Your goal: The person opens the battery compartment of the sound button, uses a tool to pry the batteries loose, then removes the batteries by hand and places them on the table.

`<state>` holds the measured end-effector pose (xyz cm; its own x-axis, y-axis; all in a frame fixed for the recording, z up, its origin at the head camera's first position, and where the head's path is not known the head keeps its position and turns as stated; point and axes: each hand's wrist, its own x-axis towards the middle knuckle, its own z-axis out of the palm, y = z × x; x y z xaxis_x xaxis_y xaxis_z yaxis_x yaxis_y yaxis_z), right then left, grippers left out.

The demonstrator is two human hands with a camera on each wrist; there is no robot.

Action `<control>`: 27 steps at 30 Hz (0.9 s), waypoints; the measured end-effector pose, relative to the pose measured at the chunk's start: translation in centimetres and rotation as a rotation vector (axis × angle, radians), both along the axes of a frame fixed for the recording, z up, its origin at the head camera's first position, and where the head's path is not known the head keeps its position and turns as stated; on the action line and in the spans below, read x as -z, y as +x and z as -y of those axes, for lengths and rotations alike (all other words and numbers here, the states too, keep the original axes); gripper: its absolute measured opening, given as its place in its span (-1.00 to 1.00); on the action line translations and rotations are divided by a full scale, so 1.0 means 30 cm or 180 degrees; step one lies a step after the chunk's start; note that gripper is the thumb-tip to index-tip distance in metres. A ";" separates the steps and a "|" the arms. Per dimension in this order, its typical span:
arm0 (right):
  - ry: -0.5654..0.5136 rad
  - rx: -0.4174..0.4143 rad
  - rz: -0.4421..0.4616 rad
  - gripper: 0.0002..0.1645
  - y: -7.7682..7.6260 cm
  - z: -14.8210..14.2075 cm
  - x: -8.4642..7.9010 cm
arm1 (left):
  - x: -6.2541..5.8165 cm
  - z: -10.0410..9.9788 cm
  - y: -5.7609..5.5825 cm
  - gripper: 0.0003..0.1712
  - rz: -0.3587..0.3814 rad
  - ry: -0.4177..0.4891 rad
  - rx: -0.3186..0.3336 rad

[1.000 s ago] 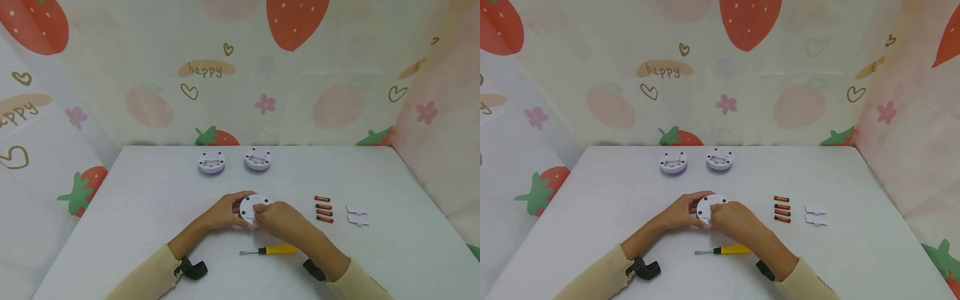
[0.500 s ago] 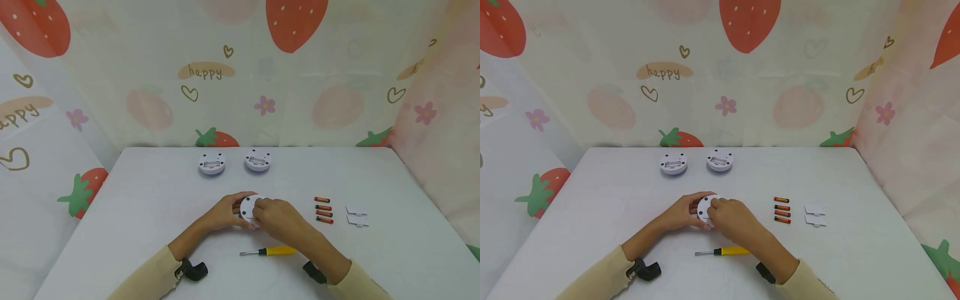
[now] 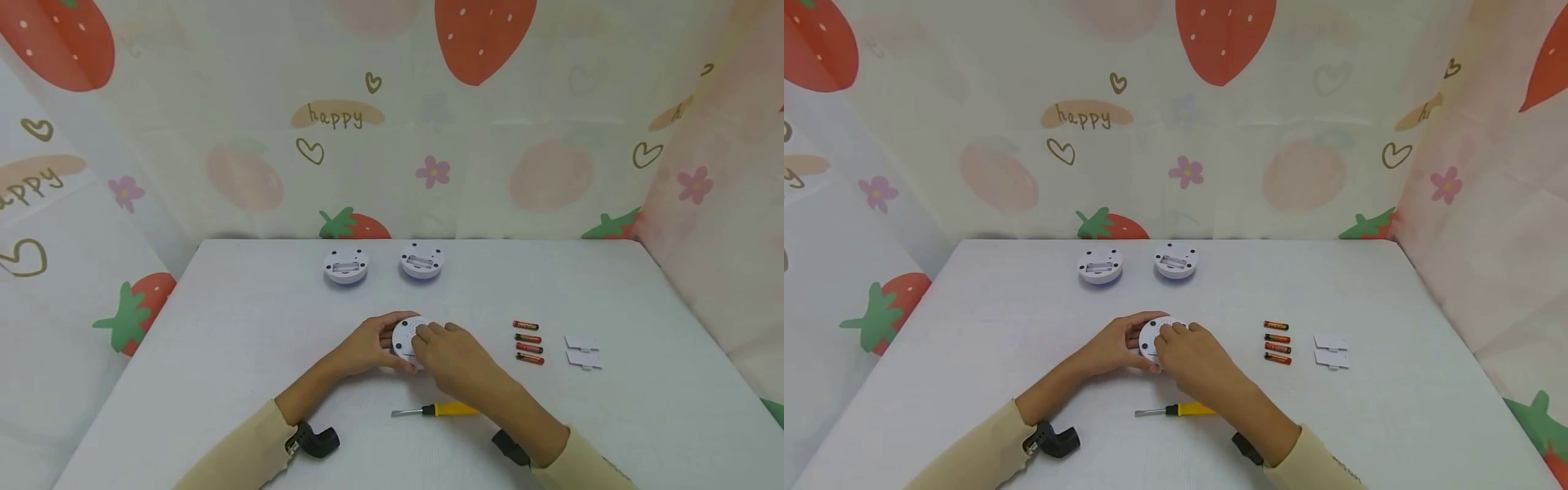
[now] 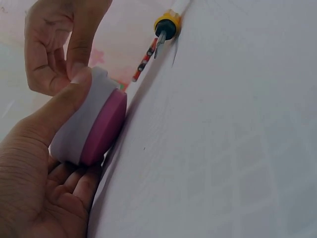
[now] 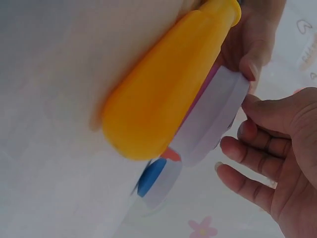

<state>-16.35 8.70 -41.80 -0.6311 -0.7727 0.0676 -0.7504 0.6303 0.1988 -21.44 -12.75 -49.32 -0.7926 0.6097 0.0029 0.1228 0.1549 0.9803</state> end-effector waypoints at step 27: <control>0.0024 0.0190 0.0282 -0.44 -0.008 -0.002 -0.016 | -0.001 0.000 0.001 0.02 0.0029 -0.0048 -0.0066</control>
